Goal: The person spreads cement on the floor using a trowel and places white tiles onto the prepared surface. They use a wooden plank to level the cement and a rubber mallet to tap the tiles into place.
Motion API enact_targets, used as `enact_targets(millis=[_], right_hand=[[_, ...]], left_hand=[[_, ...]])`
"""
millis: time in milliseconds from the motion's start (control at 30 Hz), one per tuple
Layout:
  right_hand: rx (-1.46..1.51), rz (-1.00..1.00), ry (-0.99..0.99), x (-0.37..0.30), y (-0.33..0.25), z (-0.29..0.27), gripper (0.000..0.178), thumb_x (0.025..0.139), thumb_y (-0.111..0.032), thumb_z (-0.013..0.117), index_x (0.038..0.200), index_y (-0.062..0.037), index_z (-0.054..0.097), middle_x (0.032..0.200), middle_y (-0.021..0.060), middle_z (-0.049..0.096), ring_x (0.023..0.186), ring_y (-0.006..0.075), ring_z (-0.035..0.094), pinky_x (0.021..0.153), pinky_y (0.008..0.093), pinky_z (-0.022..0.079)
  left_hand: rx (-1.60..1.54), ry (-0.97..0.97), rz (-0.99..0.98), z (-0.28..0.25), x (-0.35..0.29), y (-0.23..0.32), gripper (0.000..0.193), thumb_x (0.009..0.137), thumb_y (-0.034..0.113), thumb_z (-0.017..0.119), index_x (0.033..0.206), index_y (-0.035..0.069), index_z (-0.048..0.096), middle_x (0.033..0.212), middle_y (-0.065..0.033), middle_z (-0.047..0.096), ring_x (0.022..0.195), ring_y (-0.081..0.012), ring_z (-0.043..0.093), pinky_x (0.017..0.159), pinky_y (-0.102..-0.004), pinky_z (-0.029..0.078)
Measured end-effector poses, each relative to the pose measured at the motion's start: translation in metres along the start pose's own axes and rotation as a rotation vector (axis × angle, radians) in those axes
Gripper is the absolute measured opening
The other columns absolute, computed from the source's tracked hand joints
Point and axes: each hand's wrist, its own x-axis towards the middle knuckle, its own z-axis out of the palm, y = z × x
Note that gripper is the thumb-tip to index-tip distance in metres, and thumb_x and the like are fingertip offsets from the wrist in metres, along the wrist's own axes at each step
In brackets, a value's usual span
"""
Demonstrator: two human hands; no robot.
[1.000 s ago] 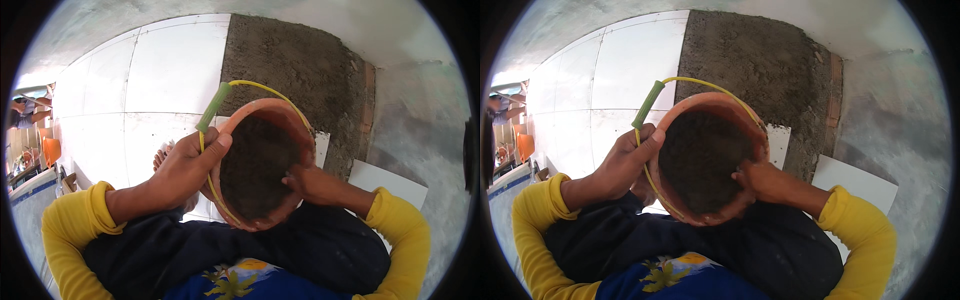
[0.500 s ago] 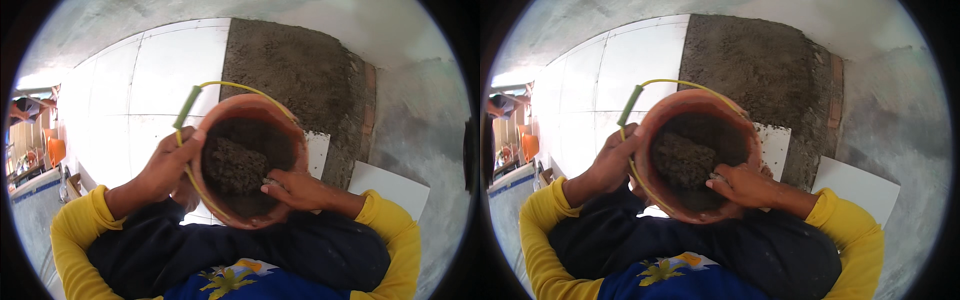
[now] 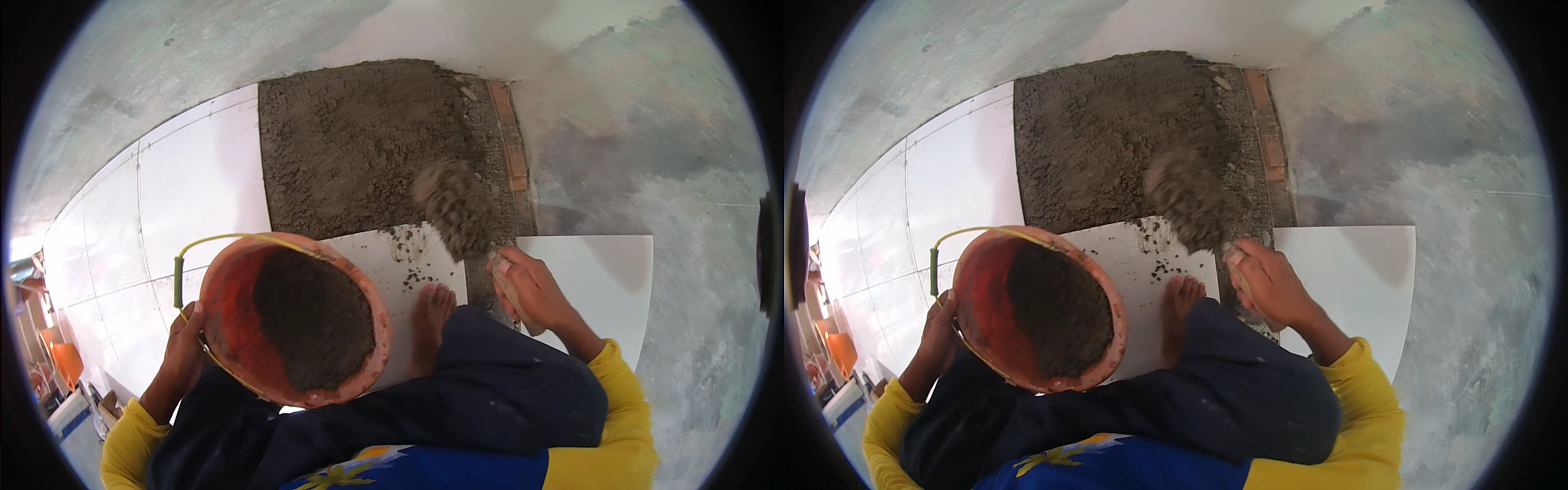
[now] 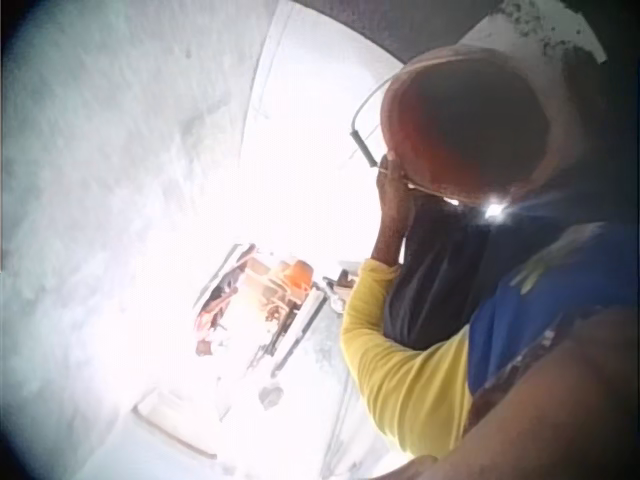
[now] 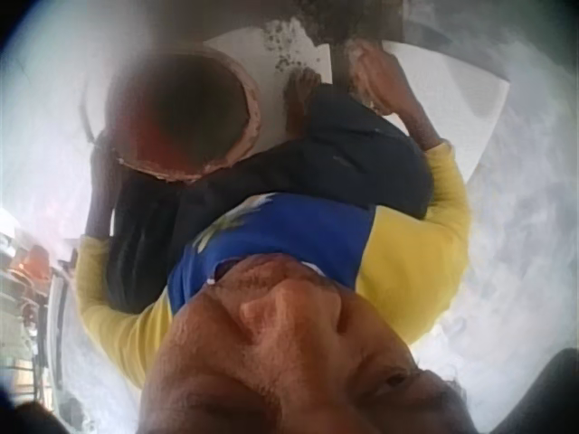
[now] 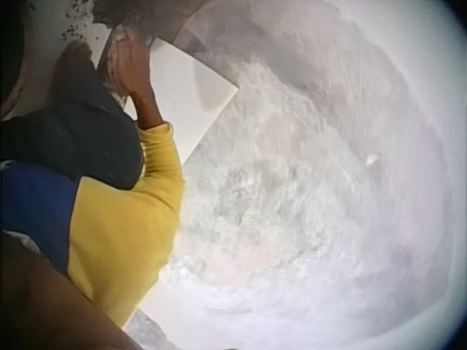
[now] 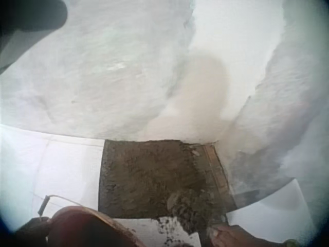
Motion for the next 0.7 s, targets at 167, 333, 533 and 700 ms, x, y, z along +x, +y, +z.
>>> enact_targets(millis=[167, 333, 533, 700], right_hand=[[-0.003, 0.039, 0.516, 0.059, 0.073, 0.039, 0.037, 0.105, -0.026, 0.052, 0.127, 0.0019, 0.058, 0.083, 0.0138, 0.066, 0.062, 0.0254, 0.065, 0.059, 0.0400, 0.053], [-0.492, -0.263, 0.863, 0.152, 0.161, 0.088, 0.050, 0.102, -0.035, 0.064, 0.135, 0.0012, 0.054, 0.100, 0.0275, 0.072, 0.099, 0.0507, 0.069, 0.091, 0.0542, 0.053], [-0.118, -0.050, 0.843, 0.093, 0.120, 0.022, 0.041, 0.100, -0.027, 0.068, 0.131, -0.0006, 0.059, 0.112, 0.0256, 0.070, 0.103, 0.0474, 0.068, 0.090, 0.0503, 0.054], [-0.873, -0.387, 0.438, 0.047, 0.156, 0.007, 0.031, 0.103, -0.032, 0.064, 0.116, -0.0043, 0.068, 0.108, 0.0165, 0.071, 0.095, 0.0366, 0.071, 0.078, 0.0458, 0.058]], left_hand=[[0.033, -0.023, -0.069, -0.026, 0.005, -0.016, 0.041, 0.114, 0.041, 0.045, 0.130, 0.008, 0.063, 0.115, -0.0063, 0.071, 0.102, -0.0144, 0.069, 0.083, -0.0326, 0.060], [0.278, -0.012, -0.140, -0.013, 0.014, 0.028, 0.031, 0.111, 0.040, 0.054, 0.110, 0.010, 0.061, 0.100, -0.0035, 0.067, 0.094, -0.0144, 0.066, 0.083, -0.0385, 0.060], [0.243, 0.037, 0.022, -0.025, -0.001, 0.066, 0.019, 0.107, 0.028, 0.061, 0.103, 0.009, 0.059, 0.081, 0.0008, 0.059, 0.071, -0.0117, 0.060, 0.073, -0.0324, 0.058], [0.016, -0.251, 0.020, -0.001, -0.047, 0.126, 0.039, 0.108, 0.040, 0.061, 0.095, 0.004, 0.055, 0.058, 0.0017, 0.041, 0.044, -0.0097, 0.040, 0.041, -0.0279, 0.045]])
